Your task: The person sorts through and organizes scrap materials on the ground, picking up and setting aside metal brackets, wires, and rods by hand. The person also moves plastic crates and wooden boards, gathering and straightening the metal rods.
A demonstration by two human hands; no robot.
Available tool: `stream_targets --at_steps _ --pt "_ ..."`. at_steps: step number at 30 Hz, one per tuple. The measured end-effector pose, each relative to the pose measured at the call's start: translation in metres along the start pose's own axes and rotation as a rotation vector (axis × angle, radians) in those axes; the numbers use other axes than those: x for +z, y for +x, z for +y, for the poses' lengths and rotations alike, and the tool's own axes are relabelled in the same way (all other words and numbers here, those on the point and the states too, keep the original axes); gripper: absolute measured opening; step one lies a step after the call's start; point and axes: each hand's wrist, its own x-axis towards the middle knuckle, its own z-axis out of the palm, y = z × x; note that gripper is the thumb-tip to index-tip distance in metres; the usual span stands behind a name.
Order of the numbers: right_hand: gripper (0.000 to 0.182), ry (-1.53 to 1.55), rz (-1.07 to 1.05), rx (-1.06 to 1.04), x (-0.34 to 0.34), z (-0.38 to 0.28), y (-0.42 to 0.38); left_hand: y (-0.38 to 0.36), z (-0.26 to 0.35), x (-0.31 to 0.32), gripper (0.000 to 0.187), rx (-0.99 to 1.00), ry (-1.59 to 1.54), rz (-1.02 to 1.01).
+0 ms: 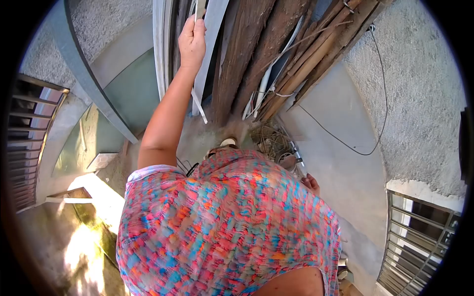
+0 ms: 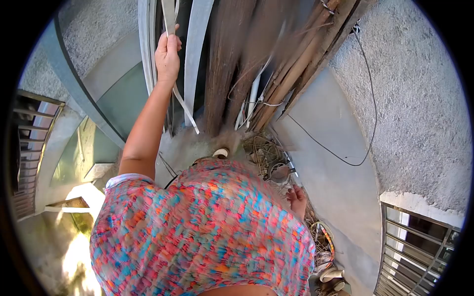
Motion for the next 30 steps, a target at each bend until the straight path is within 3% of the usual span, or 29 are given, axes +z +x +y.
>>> stream_targets --at_steps 5,8,9,10,12,16,23,27,28,30 --pt "0.034 0.069 0.029 0.003 0.029 0.015 0.002 0.015 -0.073 0.016 0.028 -0.018 -0.040 -0.040" --pt "0.033 0.234 0.034 0.000 0.047 0.024 -0.011 0.013 -0.106 0.029 0.031 -0.167 -0.034 -0.122" --pt "0.030 0.130 0.159 0.020 0.059 0.015 -0.018 0.013 -0.115 0.035 0.036 -0.260 -0.130 -0.166" --pt "0.027 0.345 0.048 -0.042 0.043 0.073 0.003 0.014 -0.123 0.042 0.037 -0.305 -0.167 -0.159" --pt "0.025 0.140 0.171 0.050 0.037 0.110 0.017 0.016 -0.138 0.053 0.038 -0.279 -0.142 -0.130" --pt "0.027 0.038 0.218 0.122 0.060 0.079 0.020 0.042 -0.114 0.074 0.032 -0.248 -0.087 -0.104" --pt "0.028 -0.031 0.239 0.189 0.070 0.050 0.040 0.055 -0.169 0.116 0.027 -0.172 -0.004 -0.096" --pt "0.029 -0.063 0.241 0.191 0.068 0.045 0.044 0.049 -0.174 0.113 0.029 -0.307 0.092 -0.121" --pt "0.029 -0.076 0.241 0.191 0.068 0.048 0.040 0.050 -0.178 0.111 0.032 -0.368 0.121 -0.200" --pt "0.030 -0.109 0.235 0.154 0.064 0.050 0.032 0.053 -0.204 0.112 0.032 -0.305 0.039 -0.302"
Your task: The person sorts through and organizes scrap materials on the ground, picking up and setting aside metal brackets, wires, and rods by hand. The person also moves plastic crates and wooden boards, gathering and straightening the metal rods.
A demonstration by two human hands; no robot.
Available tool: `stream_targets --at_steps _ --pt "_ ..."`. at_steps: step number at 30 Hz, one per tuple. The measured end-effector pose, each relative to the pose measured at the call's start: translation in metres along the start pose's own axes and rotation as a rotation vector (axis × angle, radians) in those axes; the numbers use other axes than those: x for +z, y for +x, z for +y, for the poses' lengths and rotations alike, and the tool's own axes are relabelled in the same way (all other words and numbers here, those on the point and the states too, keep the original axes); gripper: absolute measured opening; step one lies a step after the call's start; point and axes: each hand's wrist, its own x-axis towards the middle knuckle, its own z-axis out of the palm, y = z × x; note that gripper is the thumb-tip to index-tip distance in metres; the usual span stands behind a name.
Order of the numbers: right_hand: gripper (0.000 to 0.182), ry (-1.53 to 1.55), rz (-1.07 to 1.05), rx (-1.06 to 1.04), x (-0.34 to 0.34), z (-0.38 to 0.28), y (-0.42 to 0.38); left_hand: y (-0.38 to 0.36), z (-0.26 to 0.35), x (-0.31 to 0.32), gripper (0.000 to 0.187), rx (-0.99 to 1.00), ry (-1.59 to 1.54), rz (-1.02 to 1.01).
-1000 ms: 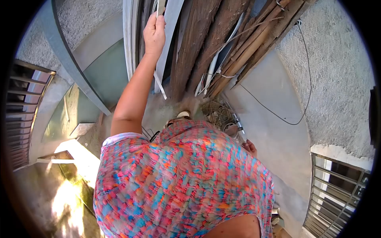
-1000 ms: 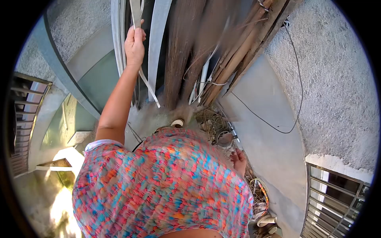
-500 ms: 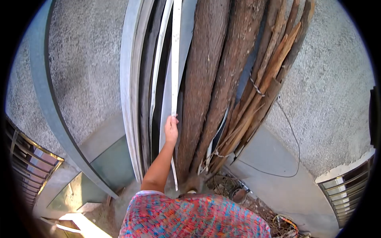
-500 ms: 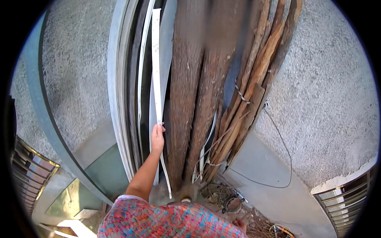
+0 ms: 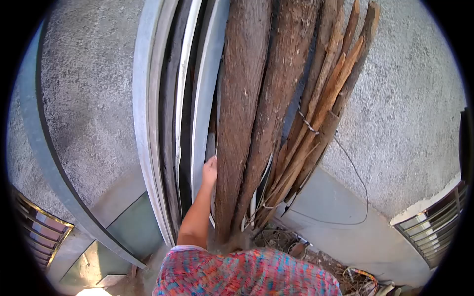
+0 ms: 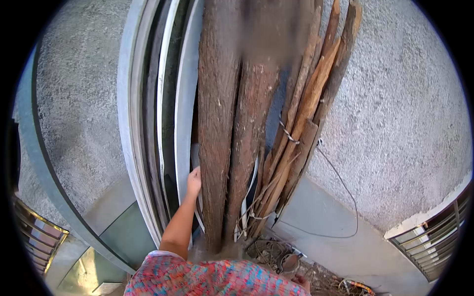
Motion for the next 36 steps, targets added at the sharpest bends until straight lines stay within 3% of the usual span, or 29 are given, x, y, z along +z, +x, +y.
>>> stream_targets --at_steps 2,4,5,7,9,11,13,14,17,18,19,21,22,24,26,27,30,31,33,36 --pt "0.030 0.026 -0.049 -0.095 -0.010 0.009 -0.001 0.016 -0.031 0.006 0.033 -0.125 -0.248 -0.189" --pt "0.028 0.507 -0.221 -0.114 -0.003 -0.040 -0.034 0.020 -0.030 0.004 0.034 -0.326 -0.529 -0.275" --pt "0.030 0.191 -0.103 -0.178 0.000 -0.039 -0.034 0.017 -0.006 0.000 0.035 -0.394 -0.709 -0.314" --pt "0.033 0.291 -0.110 -0.166 0.002 -0.051 -0.049 0.004 -0.005 -0.006 0.038 -0.296 -0.687 -0.326" --pt "0.036 0.125 -0.065 0.007 -0.003 -0.059 -0.061 -0.023 0.017 -0.008 0.042 -0.386 -0.586 -0.095" --pt "0.034 0.258 -0.026 0.085 0.002 -0.061 -0.084 -0.043 -0.008 -0.014 0.043 -0.230 -0.573 -0.092" --pt "0.034 0.065 0.058 0.124 -0.002 -0.047 -0.103 -0.085 -0.012 -0.025 0.047 -0.271 -0.471 0.006" --pt "0.035 0.079 0.090 0.140 -0.003 -0.032 -0.113 -0.106 -0.013 -0.025 0.046 -0.415 -0.406 0.132" --pt "0.035 0.159 0.179 0.351 -0.008 0.043 -0.138 -0.172 -0.065 -0.040 0.054 -0.883 -0.281 0.095" --pt "0.035 0.149 0.221 0.409 -0.006 0.054 -0.155 -0.189 -0.128 -0.051 0.045 -1.102 -0.223 0.025" --pt "0.035 0.138 0.249 0.462 -0.003 0.065 -0.169 -0.215 -0.137 -0.052 0.043 -1.274 -0.074 -0.092" --pt "0.034 0.257 0.300 0.577 0.004 0.100 -0.195 -0.258 -0.129 -0.048 0.038 -1.342 0.124 -0.445" --pt "0.033 0.334 0.285 0.653 0.006 0.122 -0.203 -0.275 -0.121 -0.036 0.036 -1.247 0.337 -0.754" --pt "0.032 0.447 0.321 0.707 0.013 0.156 -0.224 -0.297 -0.134 -0.020 0.034 -1.078 0.560 -1.080" --pt "0.029 0.589 0.360 0.775 0.021 0.190 -0.238 -0.324 -0.175 -0.002 0.034 -0.895 0.459 -1.345" --pt "0.029 0.625 0.373 0.770 0.024 0.204 -0.244 -0.326 -0.153 0.019 0.034 -0.863 0.473 -1.369" --pt "0.031 0.823 0.359 0.736 0.022 0.262 -0.258 -0.342 -0.071 0.086 0.033 -0.390 0.643 -1.679" --pt "0.031 0.850 0.362 0.732 0.020 0.286 -0.263 -0.353 -0.046 0.106 0.033 -0.281 0.680 -1.735" --pt "0.033 0.964 0.456 0.644 0.005 0.323 -0.276 -0.383 -0.005 0.141 0.028 -0.480 0.565 -1.423" --pt "0.034 0.938 0.570 0.702 -0.036 0.364 -0.316 -0.447 0.059 0.193 0.029 -0.496 0.568 -1.367"
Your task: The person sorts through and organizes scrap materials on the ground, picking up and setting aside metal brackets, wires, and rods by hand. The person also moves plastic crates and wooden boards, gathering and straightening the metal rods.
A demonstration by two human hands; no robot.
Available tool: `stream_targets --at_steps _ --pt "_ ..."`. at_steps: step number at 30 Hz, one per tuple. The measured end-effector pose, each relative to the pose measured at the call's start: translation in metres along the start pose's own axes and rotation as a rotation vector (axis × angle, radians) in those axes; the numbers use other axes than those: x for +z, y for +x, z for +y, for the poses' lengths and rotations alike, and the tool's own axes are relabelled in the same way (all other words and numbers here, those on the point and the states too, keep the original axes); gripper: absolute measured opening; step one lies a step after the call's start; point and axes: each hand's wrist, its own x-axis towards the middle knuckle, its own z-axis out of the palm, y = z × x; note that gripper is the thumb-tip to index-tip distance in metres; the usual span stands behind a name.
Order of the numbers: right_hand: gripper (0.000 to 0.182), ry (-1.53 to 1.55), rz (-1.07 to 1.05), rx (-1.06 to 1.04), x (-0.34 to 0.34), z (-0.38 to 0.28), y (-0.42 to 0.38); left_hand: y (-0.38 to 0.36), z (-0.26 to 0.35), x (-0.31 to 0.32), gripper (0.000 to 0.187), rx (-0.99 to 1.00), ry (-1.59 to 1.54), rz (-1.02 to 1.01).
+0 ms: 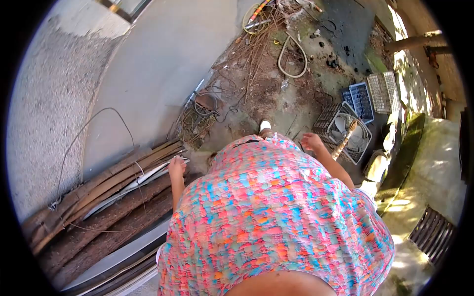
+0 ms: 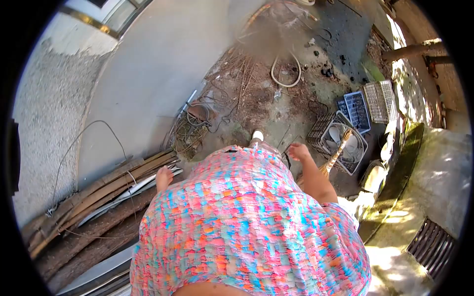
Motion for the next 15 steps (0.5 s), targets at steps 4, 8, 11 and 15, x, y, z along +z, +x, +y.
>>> stream_targets --at_steps 4,8,11,15 --pt "0.034 0.272 0.179 0.005 -0.070 0.010 0.020 -0.006 0.089 0.093 0.029 0.198 0.146 -0.143" --pt "0.036 0.476 0.291 0.026 -0.104 0.020 0.038 0.004 0.153 0.141 0.032 0.562 0.434 -0.293" --pt "0.033 0.554 0.321 0.041 -0.096 0.034 0.053 0.018 0.199 0.161 0.031 0.646 0.527 -0.346" --pt "0.030 0.755 0.274 0.113 -0.059 0.027 0.054 0.036 0.276 0.210 0.031 0.435 0.447 -0.429"
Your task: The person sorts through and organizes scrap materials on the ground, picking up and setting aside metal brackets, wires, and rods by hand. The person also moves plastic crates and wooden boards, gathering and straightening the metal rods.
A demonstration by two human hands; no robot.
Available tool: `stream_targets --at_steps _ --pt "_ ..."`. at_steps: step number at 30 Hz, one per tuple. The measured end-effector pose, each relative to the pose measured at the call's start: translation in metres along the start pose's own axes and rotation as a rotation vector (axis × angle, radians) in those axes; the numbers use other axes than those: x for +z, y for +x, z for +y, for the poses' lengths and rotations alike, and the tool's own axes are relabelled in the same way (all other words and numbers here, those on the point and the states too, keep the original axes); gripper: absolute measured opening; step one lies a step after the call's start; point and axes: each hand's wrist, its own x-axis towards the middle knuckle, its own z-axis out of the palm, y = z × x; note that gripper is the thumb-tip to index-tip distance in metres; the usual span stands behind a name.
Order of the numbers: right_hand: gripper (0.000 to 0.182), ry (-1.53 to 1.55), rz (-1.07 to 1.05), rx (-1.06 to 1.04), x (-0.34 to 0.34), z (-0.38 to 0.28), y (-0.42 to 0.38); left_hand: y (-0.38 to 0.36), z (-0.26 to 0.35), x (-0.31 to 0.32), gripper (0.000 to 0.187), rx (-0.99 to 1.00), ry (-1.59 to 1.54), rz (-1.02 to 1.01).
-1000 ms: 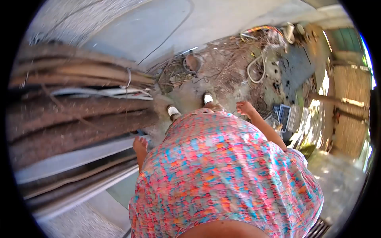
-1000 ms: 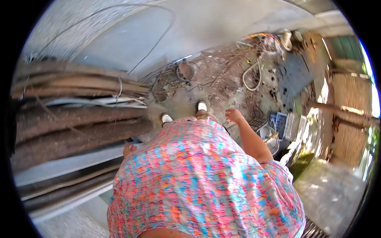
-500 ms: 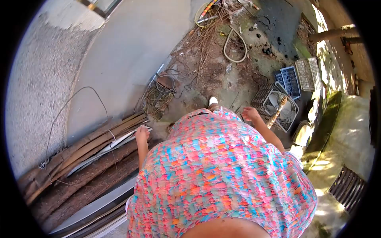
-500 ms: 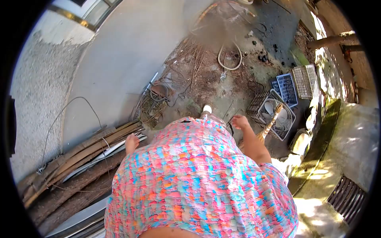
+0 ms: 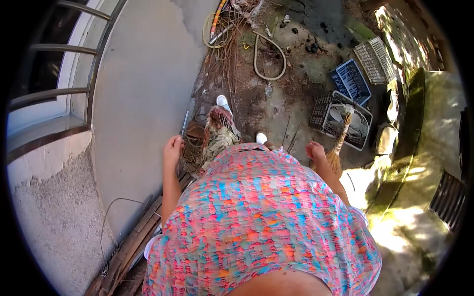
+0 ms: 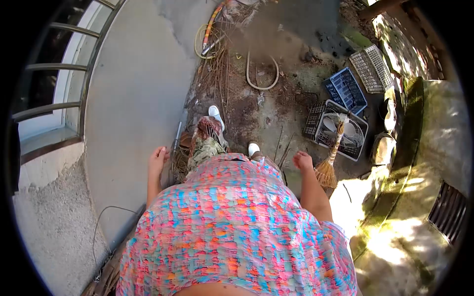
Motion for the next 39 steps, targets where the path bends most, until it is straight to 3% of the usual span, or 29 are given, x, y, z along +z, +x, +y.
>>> stream_targets --at_steps 3,9,11,13,15,19,24,26,27,29,30,34,36,38,39 --pt "0.032 0.028 0.038 0.095 0.020 0.011 -0.008 0.072 0.046 0.012 0.031 -0.006 -0.055 -0.067" --pt "0.029 0.317 0.311 0.241 0.082 -0.015 -0.021 0.235 0.130 0.070 0.029 0.104 0.056 -0.445" --pt "0.028 0.102 0.233 0.357 0.103 -0.034 -0.014 0.266 0.157 0.085 0.028 0.082 0.053 -0.505" --pt "0.018 -0.190 0.100 0.324 0.139 -0.078 0.022 0.301 0.169 0.103 0.027 0.110 0.120 -0.606" --pt "0.025 -0.121 0.108 0.137 0.192 -0.134 0.067 0.325 0.163 0.120 0.026 0.089 0.128 -0.637" --pt "0.032 -0.275 -0.127 -0.105 0.300 -0.267 0.149 0.360 0.141 0.157 0.026 0.048 0.134 -0.675" --pt "0.027 -0.616 -0.250 -0.167 0.385 -0.326 0.318 0.380 0.078 0.223 0.029 -0.057 -0.030 -0.722" --pt "0.031 -1.023 -0.157 -0.399 0.403 -0.337 0.400 0.387 0.046 0.258 0.031 -0.150 -0.129 -0.724" --pt "0.034 -1.044 -0.140 -0.432 0.416 -0.353 0.414 0.388 0.042 0.272 0.031 -0.178 -0.188 -0.737" --pt "0.032 -0.879 -0.067 -0.524 0.445 -0.364 0.446 0.393 0.031 0.297 0.031 -0.257 -0.244 -0.750" --pt "0.033 -0.603 -0.115 -0.411 0.463 -0.369 0.448 0.397 0.025 0.311 0.031 -0.299 -0.294 -0.758" --pt "0.029 -0.590 -0.156 -0.554 0.501 -0.371 0.499 0.405 -0.023 0.354 0.030 -0.293 -0.308 -0.700" --pt "0.037 -0.496 -0.195 -0.480 0.518 -0.376 0.529 0.420 0.000 0.349 0.028 -0.253 0.015 -0.764" --pt "0.045 -0.537 -0.111 -0.683 0.536 -0.378 0.555 0.417 -0.012 0.355 0.027 -0.140 -0.188 -0.694" --pt "0.052 -0.497 -0.112 -0.645 0.543 -0.379 0.570 0.417 -0.013 0.357 0.027 -0.140 -0.296 -0.639"
